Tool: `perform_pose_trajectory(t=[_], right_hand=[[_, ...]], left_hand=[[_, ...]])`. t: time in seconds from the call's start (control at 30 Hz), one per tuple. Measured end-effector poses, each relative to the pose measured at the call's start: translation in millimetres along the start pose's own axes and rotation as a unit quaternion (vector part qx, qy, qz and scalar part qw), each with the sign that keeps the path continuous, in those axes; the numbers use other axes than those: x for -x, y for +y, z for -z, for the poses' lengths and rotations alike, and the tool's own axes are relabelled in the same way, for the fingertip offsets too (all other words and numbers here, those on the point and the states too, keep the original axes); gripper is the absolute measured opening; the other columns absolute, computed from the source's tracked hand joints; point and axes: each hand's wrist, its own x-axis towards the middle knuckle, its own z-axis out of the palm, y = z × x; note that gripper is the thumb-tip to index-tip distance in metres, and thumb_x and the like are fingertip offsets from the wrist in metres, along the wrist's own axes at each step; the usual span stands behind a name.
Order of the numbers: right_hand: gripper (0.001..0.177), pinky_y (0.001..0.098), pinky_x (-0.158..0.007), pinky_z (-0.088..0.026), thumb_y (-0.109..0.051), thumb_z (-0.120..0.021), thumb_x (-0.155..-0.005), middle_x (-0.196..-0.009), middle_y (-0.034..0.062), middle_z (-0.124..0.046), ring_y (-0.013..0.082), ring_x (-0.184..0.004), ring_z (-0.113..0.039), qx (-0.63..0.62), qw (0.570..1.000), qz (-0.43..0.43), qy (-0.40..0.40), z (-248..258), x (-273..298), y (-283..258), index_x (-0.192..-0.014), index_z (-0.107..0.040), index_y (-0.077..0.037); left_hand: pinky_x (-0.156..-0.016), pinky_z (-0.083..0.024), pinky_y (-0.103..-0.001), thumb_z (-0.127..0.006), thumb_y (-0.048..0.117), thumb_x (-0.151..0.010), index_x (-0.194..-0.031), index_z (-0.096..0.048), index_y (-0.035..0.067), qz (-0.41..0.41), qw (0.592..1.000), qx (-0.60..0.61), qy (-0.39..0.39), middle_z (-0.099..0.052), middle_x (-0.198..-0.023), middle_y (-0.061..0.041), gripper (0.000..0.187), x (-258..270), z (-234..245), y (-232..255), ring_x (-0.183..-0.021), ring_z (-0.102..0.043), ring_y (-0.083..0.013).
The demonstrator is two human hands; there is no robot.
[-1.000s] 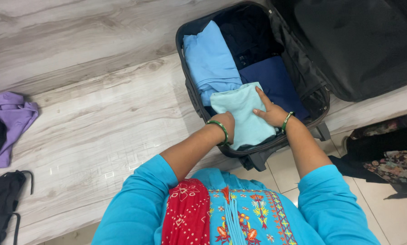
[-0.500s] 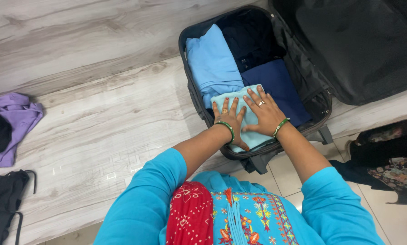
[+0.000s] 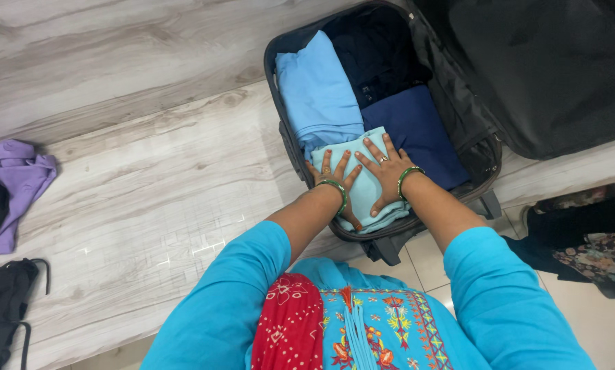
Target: The person folds a light blue garment, a black top, a white shirt, and a pair of dark grey pants by hand on a low wooden bench and places them into an open suitcase.
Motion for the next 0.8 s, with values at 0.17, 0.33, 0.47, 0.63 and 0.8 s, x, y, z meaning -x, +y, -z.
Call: perform_pose_trajectory(t=[0.17, 0.33, 0.47, 0.63, 0.8], right_hand=[[0.16, 0.0665, -0.121, -0.018, -0.082, -0.088, -0.042, -0.172, 0.0082, 0.017, 0.0454, -0.153, 0.022, 0.008, 1.0, -0.002, 0.001, 0.2, 1.3, -0.9, -0.164, 0.003, -0.033], [0.16, 0.0653, -0.121, -0.02, -0.08, -0.09, -0.04, -0.172, 0.0086, 0.014, 0.0459, -0.154, 0.018, 0.005, 1.0, -0.003, 0.027, -3.8, 3.5, -1.0, -0.164, 0.001, -0.033], [0.16, 0.0633, -0.122, -0.02, -0.078, -0.091, -0.039, -0.173, 0.0079, 0.01, 0.0469, -0.154, 0.015, -0.003, 0.999, -0.001, 0.052, -6.0, 6.0, -0.2, -0.164, -0.002, -0.032], [0.157, 0.0608, -0.122, -0.021, -0.076, -0.091, -0.04, -0.173, 0.0064, 0.006, 0.0483, -0.155, 0.012, -0.004, 0.997, -0.005, 0.077, -11.5, 6.6, 0.1, -0.164, -0.005, -0.032], [0.133, 0.0648, -0.12, -0.019, -0.071, -0.088, -0.05, -0.171, 0.0051, -0.007, 0.0494, -0.153, 0.007, -0.063, 0.986, 0.006, 0.153, -19.7, -2.7, 6.3, -0.16, -0.023, -0.036]], left_hand=[[-0.108, -0.001, -0.088, -0.081, 0.085, -0.047, -0.165, 0.008, 0.03, 0.002, 1.0, -0.007, 0.006, 0.028, -0.169, -0.01, 0.158, -1.8, -2.7, 0.5, -0.149, 0.031, -0.0506], [-0.108, -0.001, -0.088, -0.082, 0.084, -0.047, -0.165, 0.006, 0.031, -0.004, 1.0, 0.011, 0.023, 0.027, -0.17, -0.01, 0.156, 5.7, -3.7, -0.2, -0.15, 0.029, -0.0496], [-0.11, -0.003, -0.087, -0.082, 0.083, -0.047, -0.165, 0.004, 0.031, -0.009, 0.999, 0.024, 0.044, 0.024, -0.171, -0.008, 0.155, 14.9, -2.7, -0.9, -0.153, 0.024, -0.0484], [-0.115, -0.008, -0.076, -0.082, 0.076, -0.059, -0.164, -0.009, 0.025, -0.024, 0.994, 0.031, 0.103, 0.008, -0.171, -0.013, 0.138, 14.8, -4.3, 1.0, -0.154, 0.008, -0.0511], [-0.122, -0.006, -0.069, -0.073, 0.061, -0.081, -0.16, -0.034, 0.015, -0.074, 0.951, 0.081, 0.29, -0.027, -0.166, -0.019, 0.1, 17.4, -18.8, -4.5, -0.154, -0.022, -0.0403]])
